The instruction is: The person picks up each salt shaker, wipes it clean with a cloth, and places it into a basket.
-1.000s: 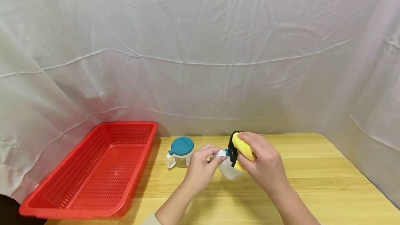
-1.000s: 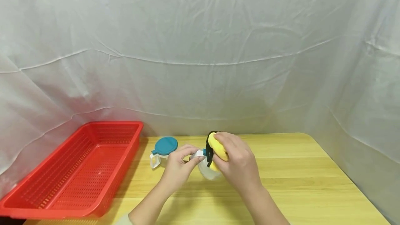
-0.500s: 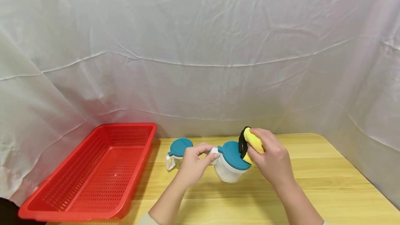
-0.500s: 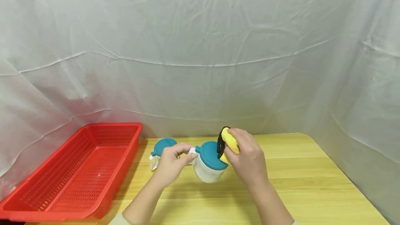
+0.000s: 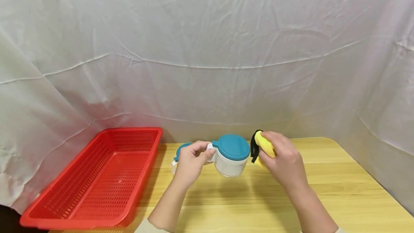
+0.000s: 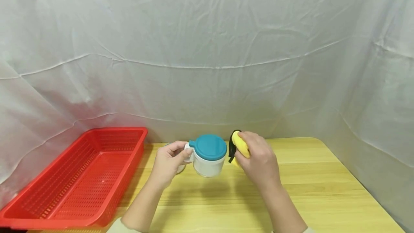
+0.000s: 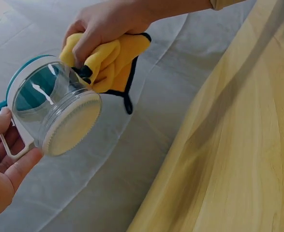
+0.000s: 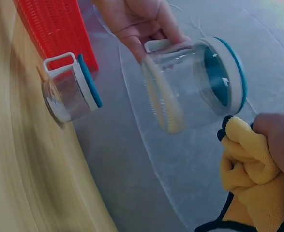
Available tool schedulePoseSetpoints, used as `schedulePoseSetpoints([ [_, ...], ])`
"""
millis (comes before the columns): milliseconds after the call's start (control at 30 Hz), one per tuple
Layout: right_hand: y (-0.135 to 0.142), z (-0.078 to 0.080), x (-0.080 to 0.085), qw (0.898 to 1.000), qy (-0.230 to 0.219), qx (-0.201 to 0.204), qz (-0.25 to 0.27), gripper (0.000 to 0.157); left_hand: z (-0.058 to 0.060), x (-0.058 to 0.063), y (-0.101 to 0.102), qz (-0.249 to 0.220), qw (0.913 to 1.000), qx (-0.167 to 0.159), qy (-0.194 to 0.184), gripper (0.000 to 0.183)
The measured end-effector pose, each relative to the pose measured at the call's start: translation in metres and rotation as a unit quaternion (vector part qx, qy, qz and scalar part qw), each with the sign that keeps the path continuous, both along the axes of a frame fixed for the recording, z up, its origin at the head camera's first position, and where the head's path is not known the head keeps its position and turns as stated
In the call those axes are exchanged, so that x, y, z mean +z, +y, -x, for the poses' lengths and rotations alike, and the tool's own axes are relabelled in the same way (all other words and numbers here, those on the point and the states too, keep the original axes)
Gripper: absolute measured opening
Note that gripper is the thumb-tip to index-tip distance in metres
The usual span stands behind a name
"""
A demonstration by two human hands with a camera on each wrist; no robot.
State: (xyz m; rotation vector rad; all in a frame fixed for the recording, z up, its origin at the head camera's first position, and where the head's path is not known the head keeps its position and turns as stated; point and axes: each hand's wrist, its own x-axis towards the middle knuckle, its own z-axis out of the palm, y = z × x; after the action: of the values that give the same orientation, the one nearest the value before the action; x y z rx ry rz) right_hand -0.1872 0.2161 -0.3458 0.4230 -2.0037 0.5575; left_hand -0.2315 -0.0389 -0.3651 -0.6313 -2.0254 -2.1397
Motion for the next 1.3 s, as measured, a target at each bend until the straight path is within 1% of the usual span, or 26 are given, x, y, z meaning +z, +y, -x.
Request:
schedulePoseSetpoints([
  [67,-0.002,-0.001,0.000,1.000,0.002,0.022,-0.020,0.043,-0.001,0.001,0.000,0.002,1.0000,0.000,-0.004,0.018],
  [167,-0.005,-0.002,0.000,0.998,0.008,0.050,-0.049,0.044,-0.002,0.003,0.001,0.008,0.9998,0.009,-0.012,0.019],
  [267,-0.009,-0.003,0.000,0.996,0.015,0.051,-0.076,0.044,-0.002,0.004,0.002,0.007,0.9992,0.031,-0.023,0.022],
  [400,-0.017,-0.003,0.000,0.992,0.056,0.061,-0.096,0.038,-0.001,0.004,0.002,-0.005,0.9976,0.064,-0.027,0.023],
  [467,-0.023,-0.003,0.000,0.989,0.083,0.071,-0.101,0.036,-0.001,0.004,0.003,-0.011,0.9963,0.084,-0.018,0.021],
  [533,-0.028,-0.003,-0.002,0.986,0.097,0.080,-0.107,0.035,-0.001,0.004,0.004,-0.011,0.9939,0.110,-0.003,0.020],
  [600,-0.034,-0.005,-0.003,0.985,0.096,0.087,-0.117,0.036,-0.001,0.002,0.006,-0.005,0.9900,0.140,0.016,0.018],
  [700,-0.042,-0.008,-0.006,0.982,0.093,0.094,-0.136,0.042,-0.002,0.001,0.009,0.017,0.9810,0.188,0.047,0.017],
  [833,-0.051,-0.012,-0.009,0.980,0.091,0.092,-0.150,0.052,-0.006,0.000,0.014,0.048,0.9697,0.227,0.077,0.014],
  [900,-0.054,-0.014,-0.010,0.980,0.088,0.092,-0.152,0.055,-0.008,0.000,0.016,0.055,0.9662,0.236,0.087,0.013],
  [1000,-0.058,-0.017,-0.010,0.980,0.082,0.101,-0.150,0.056,-0.010,-0.001,0.019,0.061,0.9636,0.242,0.096,0.012],
  [1167,-0.062,-0.020,-0.010,0.979,0.071,0.128,-0.142,0.053,-0.011,-0.002,0.021,0.065,0.9643,0.237,0.098,0.011],
  [1300,-0.062,-0.019,-0.007,0.980,0.066,0.154,-0.111,0.044,-0.011,-0.002,0.019,0.057,0.9655,0.235,0.097,0.011],
])
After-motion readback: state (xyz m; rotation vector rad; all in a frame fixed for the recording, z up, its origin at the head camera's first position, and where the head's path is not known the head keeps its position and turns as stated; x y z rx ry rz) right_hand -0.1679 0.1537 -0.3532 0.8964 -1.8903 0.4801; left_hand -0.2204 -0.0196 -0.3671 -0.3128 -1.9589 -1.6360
